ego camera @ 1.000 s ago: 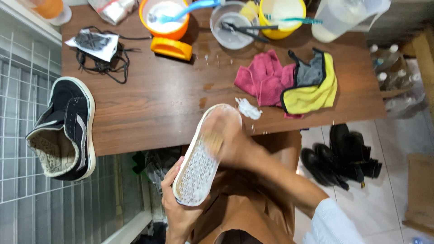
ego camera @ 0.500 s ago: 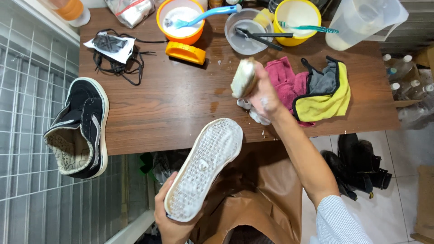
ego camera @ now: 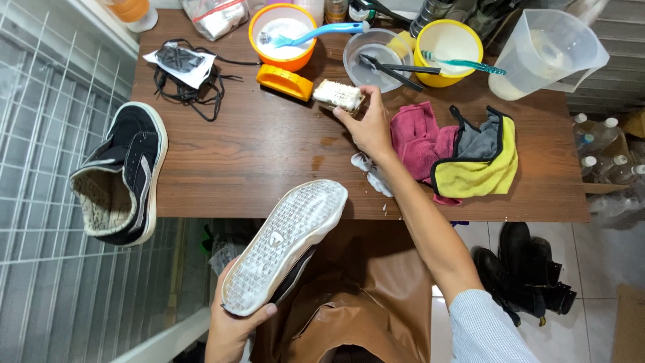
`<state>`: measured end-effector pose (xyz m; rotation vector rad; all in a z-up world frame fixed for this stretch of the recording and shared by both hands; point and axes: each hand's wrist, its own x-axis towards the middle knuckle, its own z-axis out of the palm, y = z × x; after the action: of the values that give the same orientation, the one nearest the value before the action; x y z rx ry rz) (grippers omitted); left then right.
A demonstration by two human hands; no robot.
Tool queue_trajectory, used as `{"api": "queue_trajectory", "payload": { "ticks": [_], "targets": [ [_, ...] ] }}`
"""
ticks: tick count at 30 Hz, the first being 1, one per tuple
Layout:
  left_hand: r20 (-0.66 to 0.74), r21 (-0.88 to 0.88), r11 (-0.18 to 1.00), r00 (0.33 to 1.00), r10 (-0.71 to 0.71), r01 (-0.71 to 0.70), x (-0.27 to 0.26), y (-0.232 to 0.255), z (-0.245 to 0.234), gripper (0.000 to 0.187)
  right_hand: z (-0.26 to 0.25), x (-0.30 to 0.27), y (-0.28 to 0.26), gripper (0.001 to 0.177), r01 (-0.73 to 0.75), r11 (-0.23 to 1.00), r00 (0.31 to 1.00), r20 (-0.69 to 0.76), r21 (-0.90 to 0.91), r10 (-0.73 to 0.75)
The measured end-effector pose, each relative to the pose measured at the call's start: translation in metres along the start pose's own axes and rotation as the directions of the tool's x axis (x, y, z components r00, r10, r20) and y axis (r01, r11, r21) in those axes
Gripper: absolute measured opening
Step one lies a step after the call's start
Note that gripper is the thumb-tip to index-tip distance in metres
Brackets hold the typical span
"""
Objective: The person scrubs the sole of a black sneaker with a brush, rinses it under water, and then wipes the sole with a cloth. The person continues to scrub the sole with a smaller brush, focusing on the edges and grooves.
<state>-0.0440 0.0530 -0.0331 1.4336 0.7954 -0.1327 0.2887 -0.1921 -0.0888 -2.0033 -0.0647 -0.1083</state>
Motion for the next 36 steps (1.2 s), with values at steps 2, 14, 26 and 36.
{"api": "queue_trajectory", "payload": {
  "ticks": [2,14,26,36],
  "targets": [
    [0.048,-0.119,0.993,0.999,-0.013,0.019,-0.005,0.006,0.004,0.114,0.012,0.0,0.01,0.057,0.039,0.98,0.991,-0.119,-0.197,-0.063],
    [0.175,-0.565,0.824,0.969,0.175,-0.047,0.021,-0.064,-0.029,0.124,-0.028,-0.08,-0.046,0.019,0.333,0.873,0.881,-0.213,-0.356,-0.423],
    [0.237,-0.415,0.873,0.957,-0.166,0.254,0.051,-0.028,-0.022,0.101,-0.038,-0.312,0.141,0.049,0.292,0.277,0.902,0.36,-0.916,0.239],
    [0.376,-0.738,0.675,0.83,0.411,0.0,0.031,-0.053,0.005,0.073,-0.086,-0.325,0.211,0.04,0.118,0.353,0.991,0.132,-0.928,0.016]
  ]
}}
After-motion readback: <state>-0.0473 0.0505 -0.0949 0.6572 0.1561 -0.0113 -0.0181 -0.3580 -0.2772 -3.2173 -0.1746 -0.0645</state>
